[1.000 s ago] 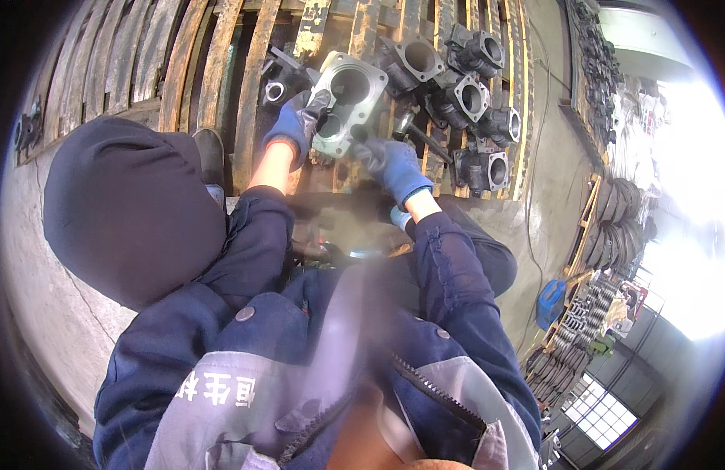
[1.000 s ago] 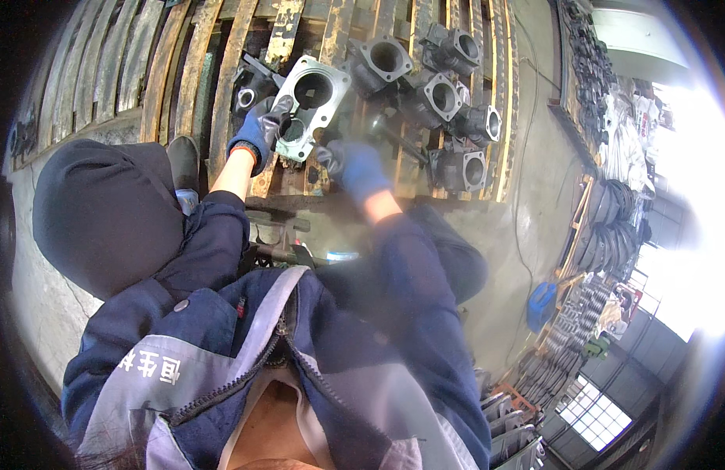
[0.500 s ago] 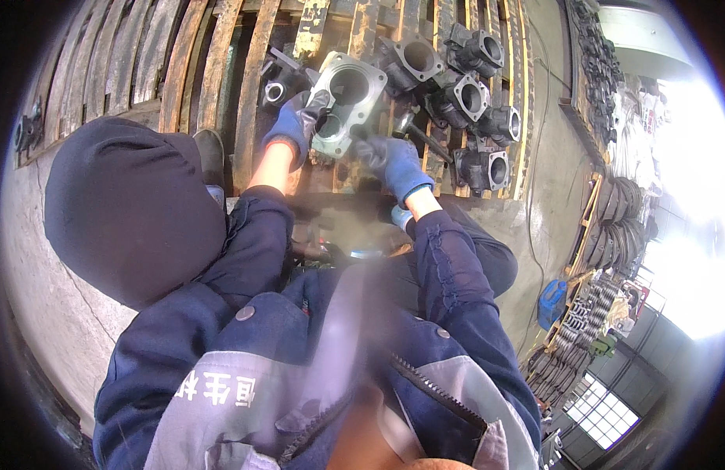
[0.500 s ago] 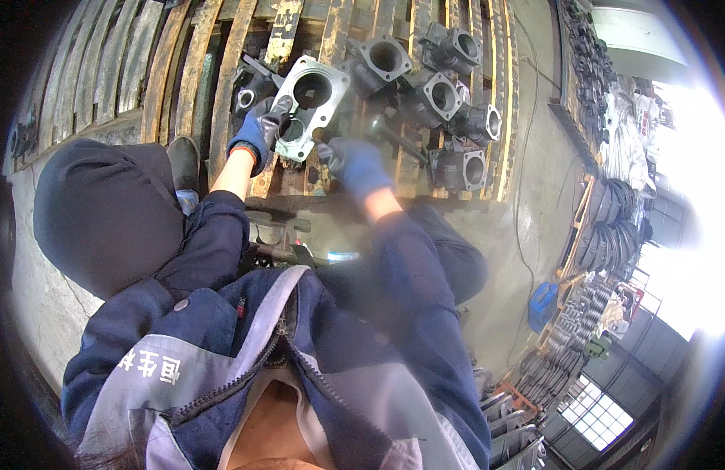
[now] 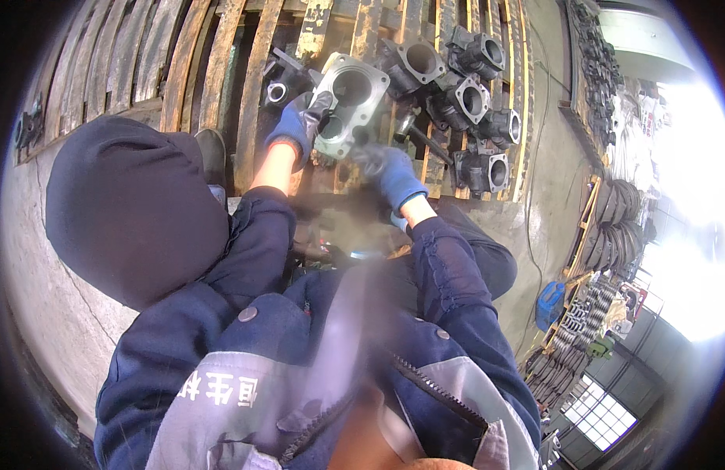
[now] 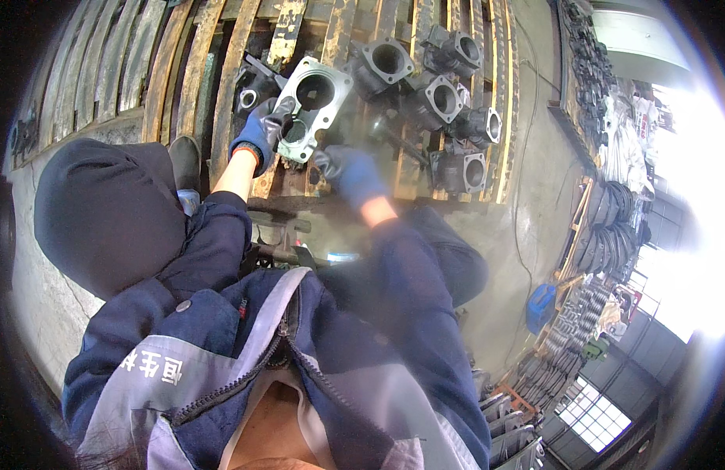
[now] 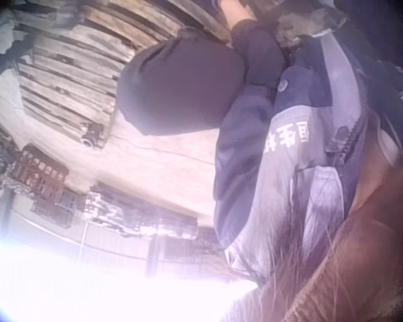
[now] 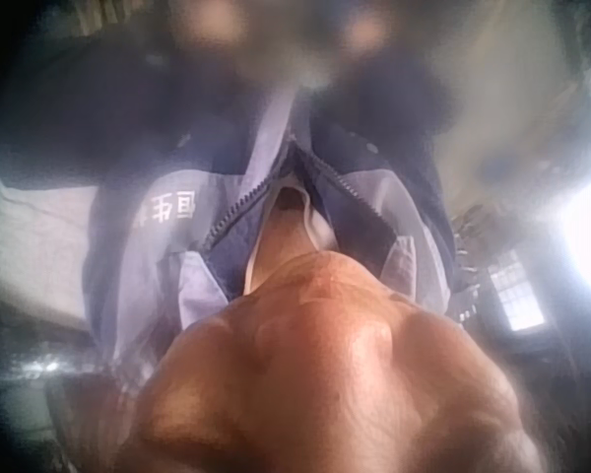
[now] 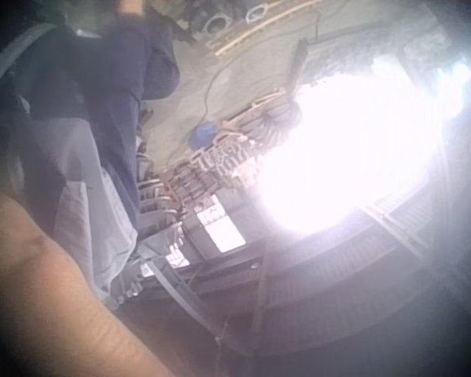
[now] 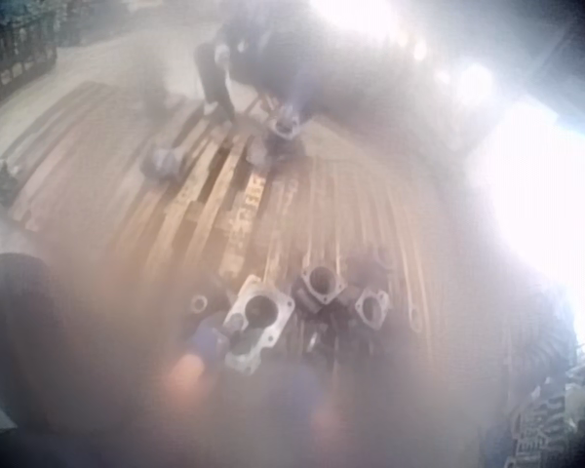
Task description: The person sits on the floor and repeatedly scrubs dark metal castings with a wire brush, rotating each piece to clean multiple surfaces. After scrubbing, the person places the cleaned parts onto a wooden pallet alongside other similar parts.
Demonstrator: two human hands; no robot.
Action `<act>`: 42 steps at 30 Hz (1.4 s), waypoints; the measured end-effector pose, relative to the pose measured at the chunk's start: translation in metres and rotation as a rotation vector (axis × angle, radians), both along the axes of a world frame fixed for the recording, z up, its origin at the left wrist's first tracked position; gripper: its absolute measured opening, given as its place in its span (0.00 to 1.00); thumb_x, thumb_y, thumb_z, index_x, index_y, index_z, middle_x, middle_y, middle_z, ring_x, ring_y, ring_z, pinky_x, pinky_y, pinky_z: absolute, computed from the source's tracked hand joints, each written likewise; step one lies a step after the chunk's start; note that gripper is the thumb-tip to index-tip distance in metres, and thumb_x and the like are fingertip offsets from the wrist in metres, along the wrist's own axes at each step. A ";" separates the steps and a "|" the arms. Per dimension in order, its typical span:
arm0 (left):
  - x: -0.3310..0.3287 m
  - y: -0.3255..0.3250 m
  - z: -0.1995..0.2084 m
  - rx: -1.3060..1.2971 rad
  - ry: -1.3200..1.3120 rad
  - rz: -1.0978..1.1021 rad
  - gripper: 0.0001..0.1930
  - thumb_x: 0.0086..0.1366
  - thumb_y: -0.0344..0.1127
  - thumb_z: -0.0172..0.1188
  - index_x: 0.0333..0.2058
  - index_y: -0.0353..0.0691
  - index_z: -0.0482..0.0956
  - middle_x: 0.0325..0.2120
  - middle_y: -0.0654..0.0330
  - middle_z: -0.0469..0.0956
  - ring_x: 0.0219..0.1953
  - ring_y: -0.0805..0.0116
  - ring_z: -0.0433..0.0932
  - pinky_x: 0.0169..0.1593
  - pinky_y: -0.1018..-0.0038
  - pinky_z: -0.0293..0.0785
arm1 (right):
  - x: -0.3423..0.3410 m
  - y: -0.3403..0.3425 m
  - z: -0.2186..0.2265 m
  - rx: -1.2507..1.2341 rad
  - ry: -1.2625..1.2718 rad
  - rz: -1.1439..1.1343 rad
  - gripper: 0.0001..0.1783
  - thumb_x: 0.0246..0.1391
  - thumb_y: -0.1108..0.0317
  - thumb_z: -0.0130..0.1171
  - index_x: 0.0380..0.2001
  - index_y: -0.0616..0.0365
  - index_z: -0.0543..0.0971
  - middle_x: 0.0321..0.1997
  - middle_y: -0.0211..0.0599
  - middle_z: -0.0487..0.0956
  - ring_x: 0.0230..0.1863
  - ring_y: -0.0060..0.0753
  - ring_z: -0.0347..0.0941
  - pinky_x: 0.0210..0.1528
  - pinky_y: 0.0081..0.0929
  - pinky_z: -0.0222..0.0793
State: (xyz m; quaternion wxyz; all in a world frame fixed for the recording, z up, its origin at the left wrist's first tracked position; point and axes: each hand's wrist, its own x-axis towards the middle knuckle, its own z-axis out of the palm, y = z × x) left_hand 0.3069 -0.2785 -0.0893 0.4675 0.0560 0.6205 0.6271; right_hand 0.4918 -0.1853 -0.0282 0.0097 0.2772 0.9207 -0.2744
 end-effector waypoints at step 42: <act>0.044 0.070 0.033 -0.635 1.419 -0.722 0.15 0.59 0.36 0.54 0.45 0.40 0.78 0.41 0.44 0.81 0.50 0.49 0.78 0.68 0.51 0.55 | 0.072 0.073 0.180 -0.427 0.522 -0.844 0.26 0.64 0.43 0.54 0.28 0.56 0.81 0.12 0.21 0.65 0.14 0.13 0.59 0.17 0.18 0.51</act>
